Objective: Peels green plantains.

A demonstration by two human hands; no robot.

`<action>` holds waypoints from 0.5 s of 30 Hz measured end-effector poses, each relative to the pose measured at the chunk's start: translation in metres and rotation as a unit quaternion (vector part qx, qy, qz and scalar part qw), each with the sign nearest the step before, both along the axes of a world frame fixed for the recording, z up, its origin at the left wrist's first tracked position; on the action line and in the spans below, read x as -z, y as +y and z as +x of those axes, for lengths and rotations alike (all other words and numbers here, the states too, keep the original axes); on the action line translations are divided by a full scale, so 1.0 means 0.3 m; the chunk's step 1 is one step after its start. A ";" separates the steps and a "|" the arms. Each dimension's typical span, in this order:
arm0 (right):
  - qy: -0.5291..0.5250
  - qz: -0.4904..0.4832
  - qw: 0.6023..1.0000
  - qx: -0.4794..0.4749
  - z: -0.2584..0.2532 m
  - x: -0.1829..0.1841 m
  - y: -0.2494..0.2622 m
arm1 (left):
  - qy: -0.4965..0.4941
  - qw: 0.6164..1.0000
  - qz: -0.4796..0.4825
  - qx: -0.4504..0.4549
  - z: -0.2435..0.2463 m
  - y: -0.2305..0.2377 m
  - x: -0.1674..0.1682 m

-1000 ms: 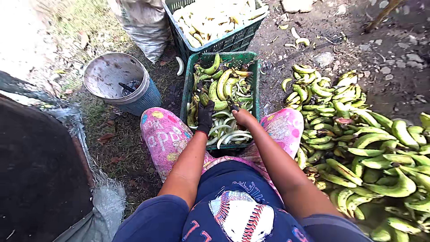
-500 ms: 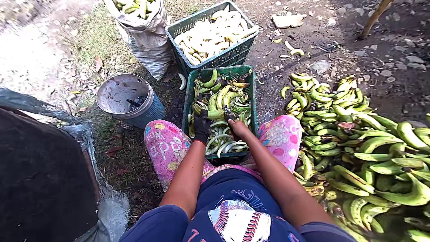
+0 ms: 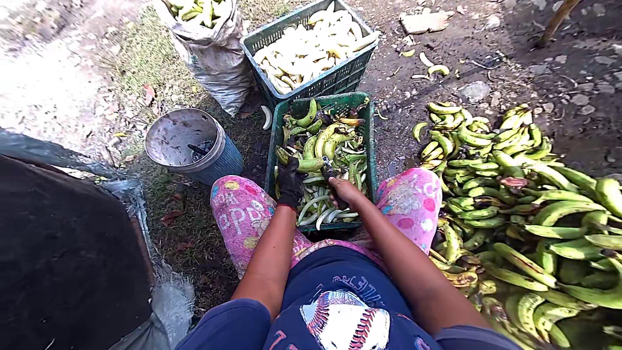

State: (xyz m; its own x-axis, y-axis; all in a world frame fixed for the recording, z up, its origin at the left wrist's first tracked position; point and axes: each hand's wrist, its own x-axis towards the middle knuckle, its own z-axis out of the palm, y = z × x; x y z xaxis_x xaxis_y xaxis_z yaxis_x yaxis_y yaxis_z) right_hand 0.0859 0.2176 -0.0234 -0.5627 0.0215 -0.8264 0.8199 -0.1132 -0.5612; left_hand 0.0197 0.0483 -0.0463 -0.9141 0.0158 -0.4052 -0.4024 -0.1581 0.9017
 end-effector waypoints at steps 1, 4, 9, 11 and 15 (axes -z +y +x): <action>-0.019 -0.013 0.999 -0.043 0.030 -0.005 0.002 | -0.004 1.000 0.013 -0.015 -0.007 -0.019 0.002; -0.005 -0.011 0.995 -0.100 0.113 -0.070 0.026 | 0.046 0.993 0.108 -0.029 -0.068 -0.082 -0.040; 0.154 0.161 0.972 -0.077 0.083 -0.113 0.105 | 0.117 0.990 0.056 0.050 -0.064 -0.104 -0.173; 0.236 0.232 0.939 -0.097 0.052 -0.122 0.111 | 0.131 0.986 0.035 0.098 -0.068 -0.075 -0.233; 0.348 0.344 0.849 -0.197 0.009 -0.192 0.085 | 0.146 0.973 -0.015 0.176 -0.104 -0.002 -0.328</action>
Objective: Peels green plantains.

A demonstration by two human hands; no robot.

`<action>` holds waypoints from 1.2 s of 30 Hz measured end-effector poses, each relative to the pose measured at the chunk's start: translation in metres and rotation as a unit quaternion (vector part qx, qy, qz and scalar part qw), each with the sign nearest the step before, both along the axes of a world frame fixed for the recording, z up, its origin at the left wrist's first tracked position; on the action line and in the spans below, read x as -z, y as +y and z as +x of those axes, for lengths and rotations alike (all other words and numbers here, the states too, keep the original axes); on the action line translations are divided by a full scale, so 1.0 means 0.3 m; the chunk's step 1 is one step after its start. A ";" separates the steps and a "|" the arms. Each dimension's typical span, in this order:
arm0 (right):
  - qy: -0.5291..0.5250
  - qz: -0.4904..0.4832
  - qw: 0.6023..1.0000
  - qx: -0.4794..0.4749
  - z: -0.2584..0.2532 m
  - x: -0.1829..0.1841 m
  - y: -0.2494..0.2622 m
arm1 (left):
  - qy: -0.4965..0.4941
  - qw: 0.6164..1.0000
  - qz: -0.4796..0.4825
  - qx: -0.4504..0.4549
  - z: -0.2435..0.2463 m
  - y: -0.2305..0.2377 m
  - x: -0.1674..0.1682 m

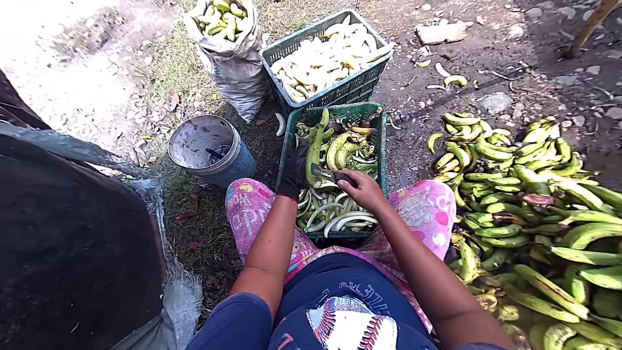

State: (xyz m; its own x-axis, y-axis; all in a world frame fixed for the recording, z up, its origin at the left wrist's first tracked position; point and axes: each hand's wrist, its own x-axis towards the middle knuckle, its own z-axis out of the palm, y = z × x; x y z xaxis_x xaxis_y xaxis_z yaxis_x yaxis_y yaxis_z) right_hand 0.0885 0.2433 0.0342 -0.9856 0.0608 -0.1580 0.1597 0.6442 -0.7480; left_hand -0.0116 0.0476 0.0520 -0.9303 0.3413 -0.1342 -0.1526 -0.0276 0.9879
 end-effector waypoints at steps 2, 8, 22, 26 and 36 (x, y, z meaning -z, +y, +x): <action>0.063 0.053 0.996 -0.031 0.009 -0.033 -0.017 | -0.049 0.998 0.032 -0.008 -0.058 0.041 -0.014; 0.145 0.124 0.981 -0.037 -0.039 -0.041 0.026 | 0.054 0.998 -0.044 0.011 0.081 0.002 -0.015; 0.162 0.130 0.978 -0.031 0.002 -0.041 -0.048 | 0.057 0.991 0.059 -0.109 0.035 -0.038 0.021; 0.217 0.158 0.963 -0.021 -0.041 -0.047 0.009 | 0.058 0.995 0.036 -0.073 0.057 0.002 -0.027; 0.158 0.145 0.973 0.083 -0.118 -0.134 -0.021 | -0.020 0.999 0.029 -0.038 0.152 -0.027 0.084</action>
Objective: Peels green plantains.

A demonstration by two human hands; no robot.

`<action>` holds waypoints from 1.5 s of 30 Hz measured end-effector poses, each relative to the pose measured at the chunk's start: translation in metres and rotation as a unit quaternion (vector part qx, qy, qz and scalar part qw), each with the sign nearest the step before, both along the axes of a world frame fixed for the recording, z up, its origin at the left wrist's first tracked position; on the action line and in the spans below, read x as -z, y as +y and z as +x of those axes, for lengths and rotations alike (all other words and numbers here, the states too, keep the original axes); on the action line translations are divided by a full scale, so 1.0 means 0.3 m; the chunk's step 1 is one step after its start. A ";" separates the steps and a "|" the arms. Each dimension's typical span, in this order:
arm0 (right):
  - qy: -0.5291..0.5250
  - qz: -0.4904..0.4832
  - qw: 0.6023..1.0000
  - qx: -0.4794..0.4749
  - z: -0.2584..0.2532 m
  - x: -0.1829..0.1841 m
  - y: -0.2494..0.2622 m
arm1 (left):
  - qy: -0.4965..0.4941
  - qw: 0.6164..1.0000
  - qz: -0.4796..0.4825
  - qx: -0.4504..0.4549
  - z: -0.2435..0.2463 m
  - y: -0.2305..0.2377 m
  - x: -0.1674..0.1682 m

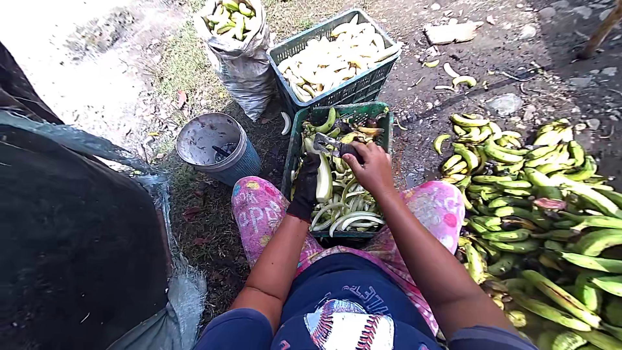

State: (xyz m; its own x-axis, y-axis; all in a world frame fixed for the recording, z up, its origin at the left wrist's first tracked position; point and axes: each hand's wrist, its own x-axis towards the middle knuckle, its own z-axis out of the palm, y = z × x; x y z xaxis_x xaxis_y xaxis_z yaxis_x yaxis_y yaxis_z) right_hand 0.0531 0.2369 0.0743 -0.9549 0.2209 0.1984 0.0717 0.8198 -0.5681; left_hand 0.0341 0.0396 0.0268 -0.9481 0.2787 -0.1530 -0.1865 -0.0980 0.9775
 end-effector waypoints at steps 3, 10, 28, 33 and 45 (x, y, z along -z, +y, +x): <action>0.018 0.000 1.000 -0.004 0.127 0.101 -0.102 | 0.110 0.968 -0.010 -0.223 -0.112 0.061 -0.058; 0.024 0.053 0.998 0.022 0.011 0.039 -0.003 | 0.105 0.992 -0.002 -0.062 -0.121 0.082 -0.102; 0.027 0.025 0.999 0.015 0.060 0.041 -0.052 | 0.073 0.991 0.099 0.042 -0.063 -0.012 -0.122; 0.090 0.089 0.992 -0.011 0.046 0.041 -0.033 | 0.181 0.979 -0.073 0.061 -0.070 -0.071 -0.134; -0.045 0.001 0.998 -0.036 0.025 0.032 -0.042 | 0.004 0.990 -0.085 0.115 -0.070 -0.076 -0.022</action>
